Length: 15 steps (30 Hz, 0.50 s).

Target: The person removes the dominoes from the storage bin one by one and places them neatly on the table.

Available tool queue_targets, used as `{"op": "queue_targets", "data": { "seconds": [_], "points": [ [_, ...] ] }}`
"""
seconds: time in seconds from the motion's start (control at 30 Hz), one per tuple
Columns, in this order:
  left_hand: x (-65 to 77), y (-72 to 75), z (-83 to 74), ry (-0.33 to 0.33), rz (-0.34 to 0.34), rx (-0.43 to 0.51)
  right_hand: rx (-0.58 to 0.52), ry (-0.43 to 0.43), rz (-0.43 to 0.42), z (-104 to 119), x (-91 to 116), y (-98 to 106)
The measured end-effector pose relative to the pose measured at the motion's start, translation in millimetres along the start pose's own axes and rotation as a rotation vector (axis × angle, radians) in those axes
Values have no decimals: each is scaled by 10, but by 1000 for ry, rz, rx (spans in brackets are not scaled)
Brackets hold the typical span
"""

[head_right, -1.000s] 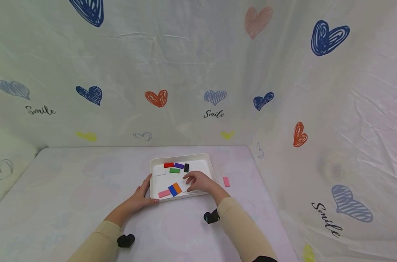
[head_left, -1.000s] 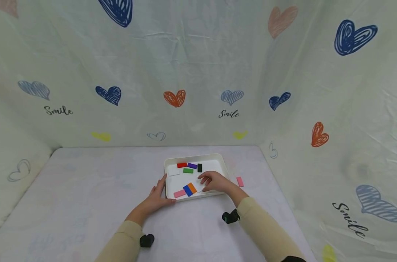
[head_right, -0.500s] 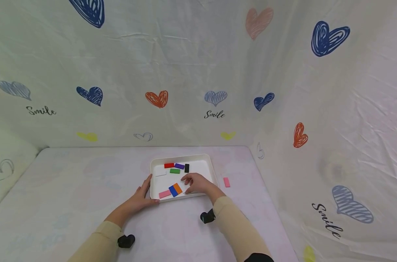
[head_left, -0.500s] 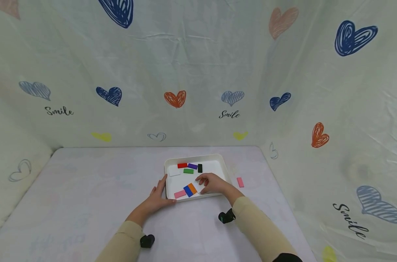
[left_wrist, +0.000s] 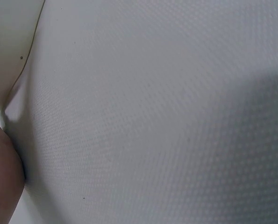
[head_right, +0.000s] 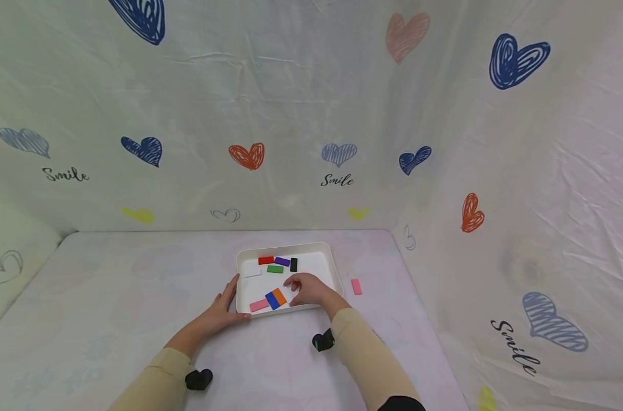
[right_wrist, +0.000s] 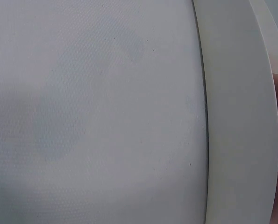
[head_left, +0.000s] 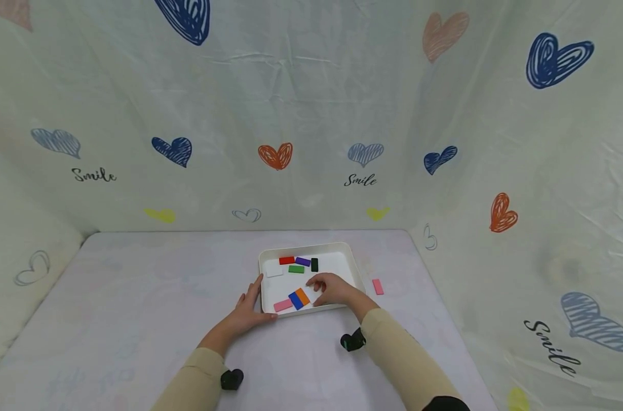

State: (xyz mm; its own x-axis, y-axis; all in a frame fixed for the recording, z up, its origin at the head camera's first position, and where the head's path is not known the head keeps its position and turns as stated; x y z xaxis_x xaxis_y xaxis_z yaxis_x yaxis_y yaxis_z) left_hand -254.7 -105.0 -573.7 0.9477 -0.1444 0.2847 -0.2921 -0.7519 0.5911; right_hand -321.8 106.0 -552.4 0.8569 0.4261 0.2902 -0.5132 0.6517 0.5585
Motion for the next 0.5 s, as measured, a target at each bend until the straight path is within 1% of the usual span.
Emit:
{"op": "queue_targets", "data": {
  "seconds": [0.2,0.5],
  "points": [
    [0,8,-28,-16,-6,0,17,9,-1,-21,-14,-8],
    [-5,7,-1,8,2,-2,22,-2,-6,-26,-30,-10]
  ]
}}
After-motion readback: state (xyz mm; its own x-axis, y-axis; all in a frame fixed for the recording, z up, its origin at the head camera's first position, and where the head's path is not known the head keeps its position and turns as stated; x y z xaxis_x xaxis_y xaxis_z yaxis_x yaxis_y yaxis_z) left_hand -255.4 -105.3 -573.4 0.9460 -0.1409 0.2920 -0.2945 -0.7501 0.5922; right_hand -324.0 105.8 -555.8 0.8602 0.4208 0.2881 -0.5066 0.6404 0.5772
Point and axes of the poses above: each hand's wrist, its own x-axis away from the middle knuckle, its own y-axis out of the back of the hand, z = x × y, the point moved 8 cm from there along -x, towards the middle knuckle, and after that the axes turned 8 degrees about -x, right-handed, at the moved point
